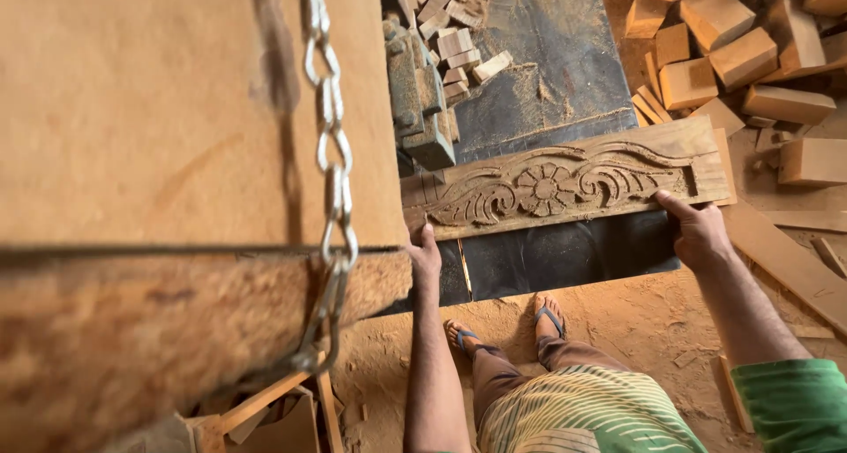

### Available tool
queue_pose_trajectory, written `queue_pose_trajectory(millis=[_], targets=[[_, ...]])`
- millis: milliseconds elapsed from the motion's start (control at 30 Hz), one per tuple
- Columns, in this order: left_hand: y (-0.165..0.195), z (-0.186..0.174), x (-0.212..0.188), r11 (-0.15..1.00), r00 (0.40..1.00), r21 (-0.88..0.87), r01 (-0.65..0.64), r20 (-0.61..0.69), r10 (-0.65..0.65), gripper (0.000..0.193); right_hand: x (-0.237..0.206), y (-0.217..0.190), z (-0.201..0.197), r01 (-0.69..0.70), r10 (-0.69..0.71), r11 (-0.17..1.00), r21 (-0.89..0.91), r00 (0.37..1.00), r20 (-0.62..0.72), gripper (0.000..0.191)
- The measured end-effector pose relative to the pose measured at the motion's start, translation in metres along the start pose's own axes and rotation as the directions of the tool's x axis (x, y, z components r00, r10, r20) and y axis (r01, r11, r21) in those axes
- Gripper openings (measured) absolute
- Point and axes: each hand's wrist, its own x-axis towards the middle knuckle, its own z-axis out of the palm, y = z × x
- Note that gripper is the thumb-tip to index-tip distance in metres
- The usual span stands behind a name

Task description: The person guides a rectangular wooden piece with a floral relief pattern through a bandsaw, following a pre-drawn curved line. They rotate and reposition the piece multiple times to complete the cut along the marked contour.

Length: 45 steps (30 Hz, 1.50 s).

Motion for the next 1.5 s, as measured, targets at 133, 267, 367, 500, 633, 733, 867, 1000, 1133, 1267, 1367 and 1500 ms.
queue_pose_trajectory(millis=[133,267,367,500,633,733,867,1000,1133,1267,1367,1500], targets=[[-0.004,0.001,0.004,0.997,1.0,0.076,-0.006,-0.001,0.006,0.083,0.005,0.004,-0.011,0.033,-0.053,0.99,0.135,0.988,0.148,0.019],[0.02,-0.015,0.0,0.971,0.968,0.136,0.197,0.128,-0.215,0.076,0.009,0.008,-0.013,0.002,-0.005,0.997,0.083,0.999,0.037,0.019],[0.041,-0.024,0.0,0.916,0.897,0.163,0.366,0.201,-0.394,0.078,0.009,0.009,-0.009,0.044,-0.042,0.995,0.087,0.999,-0.02,0.022],[0.044,-0.025,0.004,0.935,0.952,0.266,0.236,0.131,-0.278,0.074,0.008,0.009,-0.004,0.079,-0.077,0.986,0.148,0.997,-0.018,0.027],[0.031,-0.02,0.006,0.952,0.997,0.301,0.051,0.039,-0.065,0.068,0.01,0.011,-0.002,0.106,-0.104,0.981,0.162,0.994,-0.02,0.026],[0.029,-0.019,0.008,0.955,1.0,0.297,-0.001,0.009,-0.001,0.068,0.011,0.013,-0.005,0.099,-0.098,0.98,0.172,0.995,-0.015,0.027],[0.033,-0.025,0.001,0.954,0.997,0.298,0.04,0.047,-0.056,0.067,0.011,0.016,-0.008,0.118,-0.12,0.98,0.158,0.993,0.007,0.046],[0.036,-0.041,-0.043,0.954,0.995,0.287,0.082,0.023,-0.092,0.064,0.011,0.017,-0.014,0.204,-0.196,0.977,0.058,0.972,-0.126,0.084],[0.025,-0.055,-0.093,0.953,0.996,0.291,0.083,-0.038,-0.075,0.064,0.003,0.015,-0.032,0.248,-0.253,0.962,-0.112,0.967,-0.028,0.1],[0.008,-0.054,-0.105,0.95,0.994,0.311,0.042,-0.105,-0.009,0.065,0.007,0.014,-0.035,0.297,-0.293,0.918,-0.265,0.955,0.054,0.094],[0.0,-0.046,-0.084,0.949,0.992,0.308,0.061,-0.127,-0.023,0.065,0.017,0.016,-0.026,0.295,-0.29,0.914,-0.279,0.955,0.058,0.096],[-0.004,-0.037,-0.046,0.855,0.926,0.382,0.351,-0.005,-0.378,0.056,0.027,0.021,-0.014,0.407,-0.4,0.857,-0.314,0.912,0.09,0.096]])
